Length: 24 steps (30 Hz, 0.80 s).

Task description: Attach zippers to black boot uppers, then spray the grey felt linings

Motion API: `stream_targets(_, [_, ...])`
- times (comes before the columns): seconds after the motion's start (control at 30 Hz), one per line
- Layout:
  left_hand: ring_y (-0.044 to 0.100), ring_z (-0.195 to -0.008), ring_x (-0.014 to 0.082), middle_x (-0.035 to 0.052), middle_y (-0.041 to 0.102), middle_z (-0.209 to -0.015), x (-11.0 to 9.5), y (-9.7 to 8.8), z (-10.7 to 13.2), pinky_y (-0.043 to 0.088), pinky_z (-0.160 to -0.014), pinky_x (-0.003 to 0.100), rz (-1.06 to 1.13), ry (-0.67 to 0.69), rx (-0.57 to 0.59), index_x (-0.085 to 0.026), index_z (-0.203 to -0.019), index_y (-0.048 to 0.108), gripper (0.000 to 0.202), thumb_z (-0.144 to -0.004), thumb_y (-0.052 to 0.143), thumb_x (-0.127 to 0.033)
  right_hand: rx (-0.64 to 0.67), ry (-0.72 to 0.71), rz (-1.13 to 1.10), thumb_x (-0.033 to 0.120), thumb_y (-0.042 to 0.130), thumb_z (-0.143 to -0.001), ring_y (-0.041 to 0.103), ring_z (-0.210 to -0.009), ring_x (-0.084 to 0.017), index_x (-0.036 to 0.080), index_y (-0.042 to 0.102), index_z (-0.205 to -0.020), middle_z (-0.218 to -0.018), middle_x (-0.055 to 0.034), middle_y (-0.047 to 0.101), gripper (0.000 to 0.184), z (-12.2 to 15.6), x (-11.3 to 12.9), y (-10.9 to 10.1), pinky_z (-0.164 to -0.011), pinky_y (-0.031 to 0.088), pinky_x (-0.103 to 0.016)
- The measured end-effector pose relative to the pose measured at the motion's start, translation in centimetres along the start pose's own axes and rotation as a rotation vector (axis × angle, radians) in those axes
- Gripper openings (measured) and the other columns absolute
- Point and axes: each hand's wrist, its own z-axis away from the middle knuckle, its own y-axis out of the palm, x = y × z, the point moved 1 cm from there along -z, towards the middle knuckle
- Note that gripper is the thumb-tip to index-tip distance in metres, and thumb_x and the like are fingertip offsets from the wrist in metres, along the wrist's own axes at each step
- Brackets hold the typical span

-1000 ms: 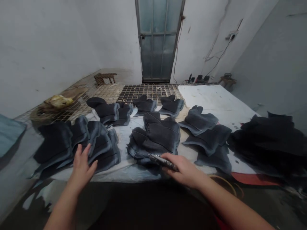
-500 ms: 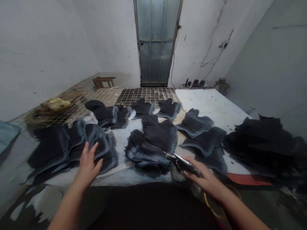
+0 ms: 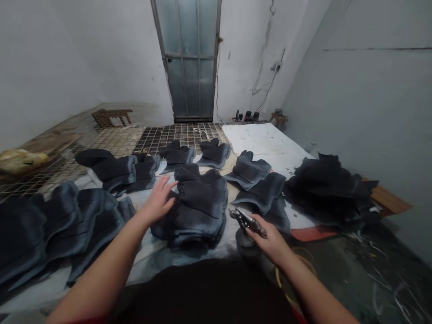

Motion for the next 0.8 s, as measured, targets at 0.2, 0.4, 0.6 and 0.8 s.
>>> stream_targets(0.2, [0.033, -0.130, 0.0216, 0.0121, 0.042, -0.136, -4.1, 3.6, -11.3, 0.027, -0.109, 0.033, -0.054, 0.185, 0.270, -0.011, -0.126, 0.044, 0.047, -0.079, 0.047, -0.012, -0.254, 0.047, -0.042, 0.040, 0.045, -0.078, 0.061, -0.076, -0.021, 0.018, 0.055, -0.101, -0.085, -0.0057, 0.065, 0.033, -2.8, -0.2, 0.4, -0.071, 0.046, -0.032])
stream_targets(0.4, [0.056, -0.102, 0.0194, 0.0092, 0.057, -0.113, -6.3, 7.8, -18.3, 0.047, -0.087, 0.041, -0.163, 0.210, 0.439, -0.013, -0.109, 0.055, 0.028, -0.085, 0.053, -0.027, -0.411, 0.151, -0.287, 0.049, 0.050, -0.077, 0.062, -0.093, -0.023, 0.016, 0.053, -0.110, -0.102, -0.0110, 0.066, 0.047, -1.4, -2.2, 0.4, -0.083, 0.048, -0.034])
stream_targets(0.6, [0.057, -0.095, 0.0186, 0.0084, 0.059, -0.104, -6.5, 8.1, -18.5, 0.048, -0.083, 0.039, -0.245, 0.257, 0.423, -0.012, -0.103, 0.056, 0.024, -0.085, 0.052, -0.027, -0.497, 0.270, -0.255, 0.057, 0.054, -0.073, 0.060, -0.102, -0.026, 0.019, 0.058, -0.108, -0.110, -0.0103, 0.065, 0.052, 2.2, -5.6, 0.3, -0.083, 0.050, -0.032])
stream_targets(0.8, [0.059, -0.092, 0.0188, 0.0070, 0.065, -0.088, -5.4, 5.9, -13.3, 0.034, -0.102, 0.035, -0.213, 0.485, 0.369, -0.016, -0.090, 0.061, 0.025, -0.066, 0.057, -0.007, -0.600, 0.349, -0.330, 0.058, 0.058, -0.070, 0.060, -0.103, -0.028, 0.018, 0.060, -0.109, -0.110, -0.0096, 0.066, 0.055, 4.5, -7.2, 0.2, -0.085, 0.050, -0.033])
